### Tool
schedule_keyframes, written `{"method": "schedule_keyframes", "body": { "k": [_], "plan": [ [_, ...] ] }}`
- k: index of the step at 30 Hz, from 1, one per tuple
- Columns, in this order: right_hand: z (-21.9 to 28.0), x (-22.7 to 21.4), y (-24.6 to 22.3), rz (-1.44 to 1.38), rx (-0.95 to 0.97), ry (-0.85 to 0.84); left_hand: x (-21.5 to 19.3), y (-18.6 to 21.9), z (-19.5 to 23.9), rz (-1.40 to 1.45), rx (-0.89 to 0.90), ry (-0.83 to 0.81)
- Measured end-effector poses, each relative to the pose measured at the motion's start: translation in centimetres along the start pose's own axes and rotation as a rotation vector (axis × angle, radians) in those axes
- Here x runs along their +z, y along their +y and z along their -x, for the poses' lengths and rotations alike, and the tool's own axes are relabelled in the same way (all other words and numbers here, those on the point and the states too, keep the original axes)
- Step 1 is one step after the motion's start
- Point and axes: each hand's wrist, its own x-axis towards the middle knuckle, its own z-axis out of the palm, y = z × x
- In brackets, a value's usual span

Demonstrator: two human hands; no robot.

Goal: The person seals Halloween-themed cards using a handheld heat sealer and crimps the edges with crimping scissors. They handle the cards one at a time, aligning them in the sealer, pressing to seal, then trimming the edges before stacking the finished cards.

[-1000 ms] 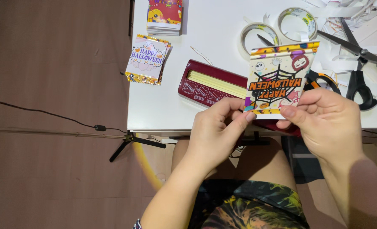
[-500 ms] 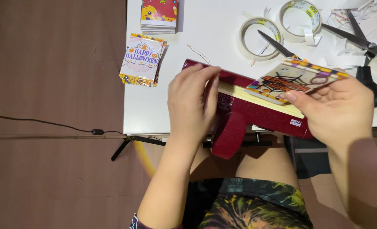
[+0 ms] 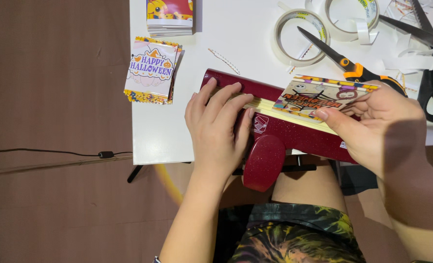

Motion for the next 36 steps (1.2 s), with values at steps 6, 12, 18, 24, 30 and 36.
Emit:
{"method": "schedule_keyframes", "body": {
  "k": [6,12,18,24,30,36],
  "plan": [
    [-0.5,-0.9,0.3,0.368,-0.104,-0.001,0.0,0.0,0.0,0.008,-0.004,-0.004],
    [-0.8,-1.3,0.0,0.494,-0.067,-0.083,-0.1,0.2,0.0,-0.002,-0.02,-0.012],
    [-1.0,-1.4,1.2,0.423,-0.326,-0.116,-0.3,0.1,-0.4,-0.004,0.019,-0.014],
    [-1.1,-1.3,-0.1,0.226,-0.502,-0.193,-2.2,1.6,-3.8,0.045,0.151,-0.313],
    [-1.3,-0.9,0.9,0.238,-0.49,-0.136,-1.1,0.7,-4.8,0.122,0.157,-0.46],
    [-2.1,-0.7,1.9,0.358,-0.494,-0.115,-0.6,1.0,-4.1,0.065,0.132,-0.355]
  ]
}}
